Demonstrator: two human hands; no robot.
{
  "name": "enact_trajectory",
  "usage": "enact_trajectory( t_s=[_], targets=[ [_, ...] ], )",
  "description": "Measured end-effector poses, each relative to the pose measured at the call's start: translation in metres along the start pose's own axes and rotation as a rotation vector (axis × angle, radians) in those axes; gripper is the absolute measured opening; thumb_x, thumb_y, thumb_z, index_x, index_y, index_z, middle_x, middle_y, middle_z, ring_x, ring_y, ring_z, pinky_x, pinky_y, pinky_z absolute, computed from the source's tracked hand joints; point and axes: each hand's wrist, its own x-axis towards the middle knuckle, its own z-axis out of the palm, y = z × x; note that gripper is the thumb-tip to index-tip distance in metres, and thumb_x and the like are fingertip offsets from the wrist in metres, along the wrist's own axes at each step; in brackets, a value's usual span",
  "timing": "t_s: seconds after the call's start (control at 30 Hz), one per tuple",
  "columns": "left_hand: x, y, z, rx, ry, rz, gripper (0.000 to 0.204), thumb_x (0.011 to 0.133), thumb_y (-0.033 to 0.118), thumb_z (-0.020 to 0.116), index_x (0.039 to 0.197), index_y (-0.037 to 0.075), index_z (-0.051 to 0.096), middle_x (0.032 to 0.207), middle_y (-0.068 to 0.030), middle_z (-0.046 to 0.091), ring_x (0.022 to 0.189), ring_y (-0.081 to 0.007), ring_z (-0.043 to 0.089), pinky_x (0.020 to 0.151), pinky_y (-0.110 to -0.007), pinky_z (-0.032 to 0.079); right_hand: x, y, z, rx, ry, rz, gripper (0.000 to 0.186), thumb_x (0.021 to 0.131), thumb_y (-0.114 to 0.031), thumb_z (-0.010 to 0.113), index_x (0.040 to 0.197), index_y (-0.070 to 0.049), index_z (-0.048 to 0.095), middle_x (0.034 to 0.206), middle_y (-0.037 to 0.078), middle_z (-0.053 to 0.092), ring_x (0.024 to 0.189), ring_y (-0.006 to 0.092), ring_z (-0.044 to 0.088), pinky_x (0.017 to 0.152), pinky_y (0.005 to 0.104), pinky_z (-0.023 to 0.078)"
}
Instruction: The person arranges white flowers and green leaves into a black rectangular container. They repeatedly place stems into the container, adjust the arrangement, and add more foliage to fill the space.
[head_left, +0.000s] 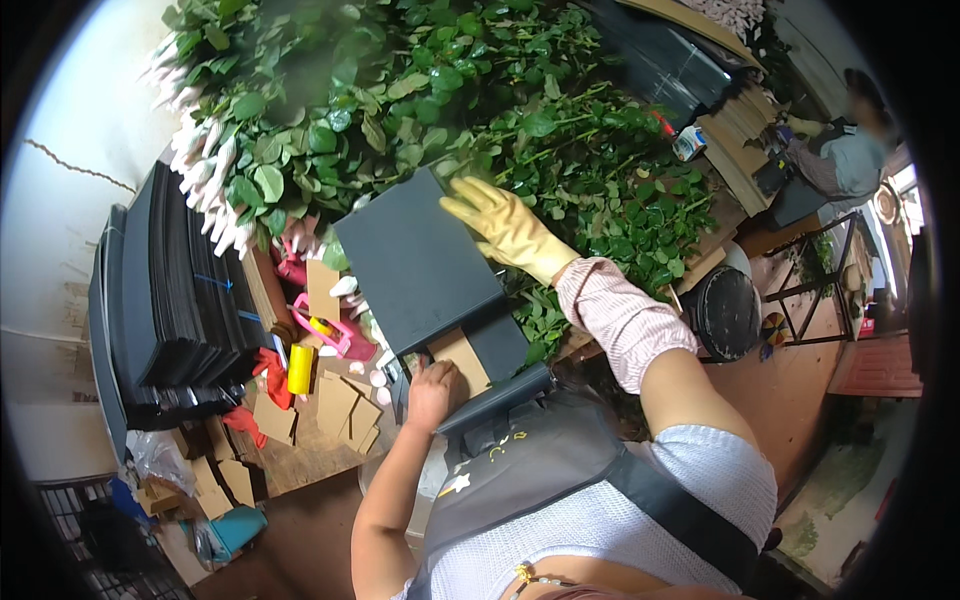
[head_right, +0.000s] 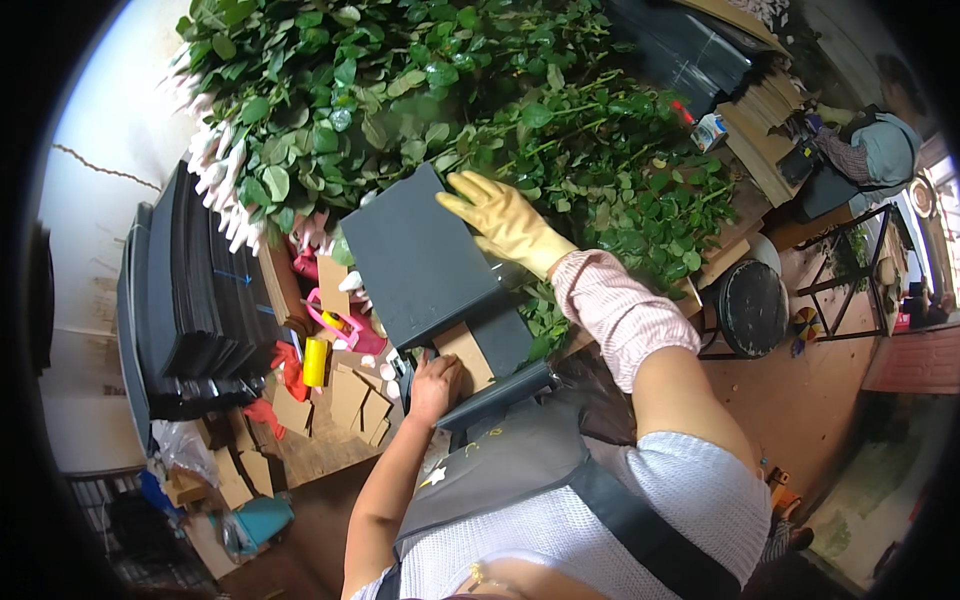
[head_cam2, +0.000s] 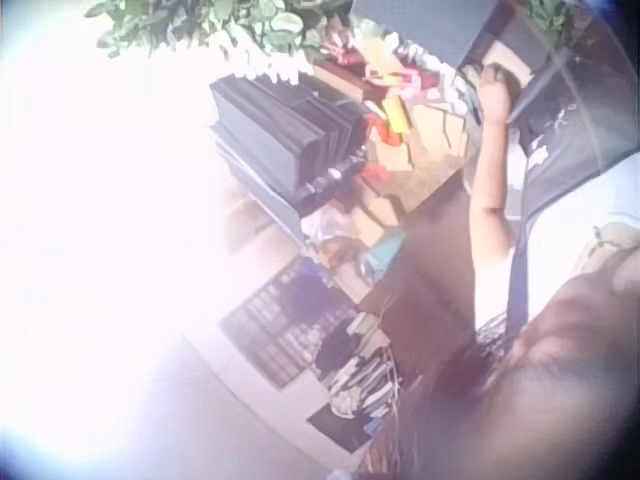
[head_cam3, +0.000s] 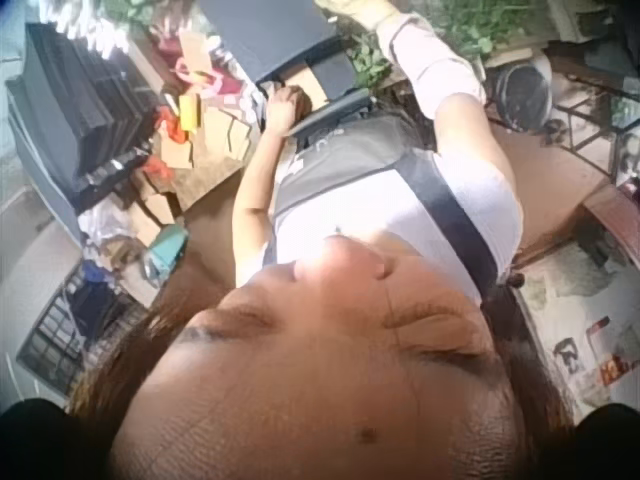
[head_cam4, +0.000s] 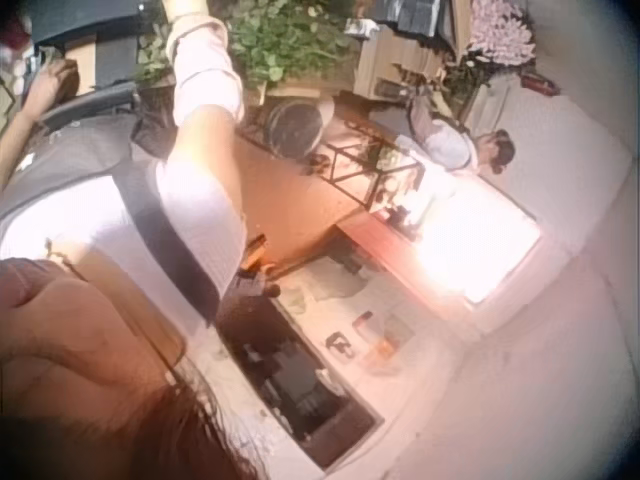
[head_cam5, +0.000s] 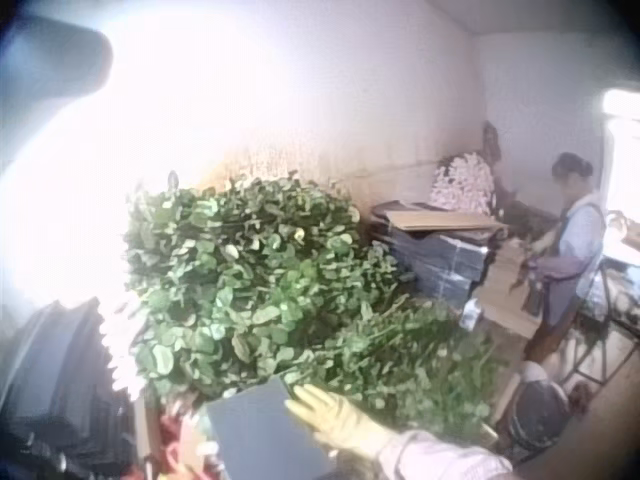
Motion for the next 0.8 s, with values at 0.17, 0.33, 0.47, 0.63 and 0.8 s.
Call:
enact_trajectory(
  t_s=[0.17,0.33,0.47,0.63,0.8],
  targets=[
    [-0.001,0.001,0.001,0.019,0.001,0.007,0.024,0.087,0.015,0.071,0.109,0.007,0.073,0.117,-0.0080,0.071,0.118,-0.0258,0.065,0.117,-0.057,0.036,-0.003,0.008,0.005,1.233,0.023,0.051,0.039,0.084,0.000,0.062,0.120,-0.009,0.071,0.112,0.016,0.071,0.098,0.0256,0.071,0.079,0.0348,0.059],
    [-0.009,-0.002,0.009,-0.016,-0.010,-0.019,0.024,0.087,0.015,0.071,0.109,0.008,0.073,0.117,-0.0070,0.070,0.121,-0.0254,0.064,0.116,-0.059,0.036,-0.019,0.024,0.011,0.802,-0.325,0.259,0.025,0.097,-0.025,0.062,0.119,-0.016,0.070,0.108,0.009,0.074,0.092,0.0304,0.072,0.086,0.0424,0.058],
    [-0.006,0.002,0.003,-0.043,-0.010,-0.035,0.024,0.086,0.015,0.072,0.109,0.008,0.073,0.117,-0.0065,0.070,0.120,-0.0245,0.064,0.116,-0.058,0.037,0.041,0.074,0.020,0.725,0.307,0.306,0.030,0.100,-0.019,0.059,0.129,-0.017,0.068,0.127,0.010,0.070,0.114,0.0289,0.066,0.103,0.0421,0.051],
    [-0.001,0.005,-0.005,-0.024,-0.072,-0.042,0.027,0.088,0.016,0.069,0.114,0.007,0.072,0.122,-0.0065,0.068,0.126,-0.0245,0.061,0.117,-0.055,0.037,0.062,0.106,0.046,0.073,0.110,0.293,0.026,0.087,-0.013,0.067,0.113,-0.014,0.073,0.135,0.015,0.066,0.134,0.0321,0.055,0.117,0.0420,0.038],
    [-0.009,0.006,-0.001,-0.053,-0.080,-0.094,0.032,0.089,0.017,0.067,0.119,0.007,0.070,0.128,-0.0065,0.066,0.130,-0.0243,0.058,0.118,-0.055,0.036,0.040,0.092,-0.052,0.382,0.430,0.041,0.035,0.075,0.004,0.070,0.108,-0.011,0.068,0.117,0.009,0.071,0.122,0.0305,0.061,0.108,0.0410,0.046]
  ],
)
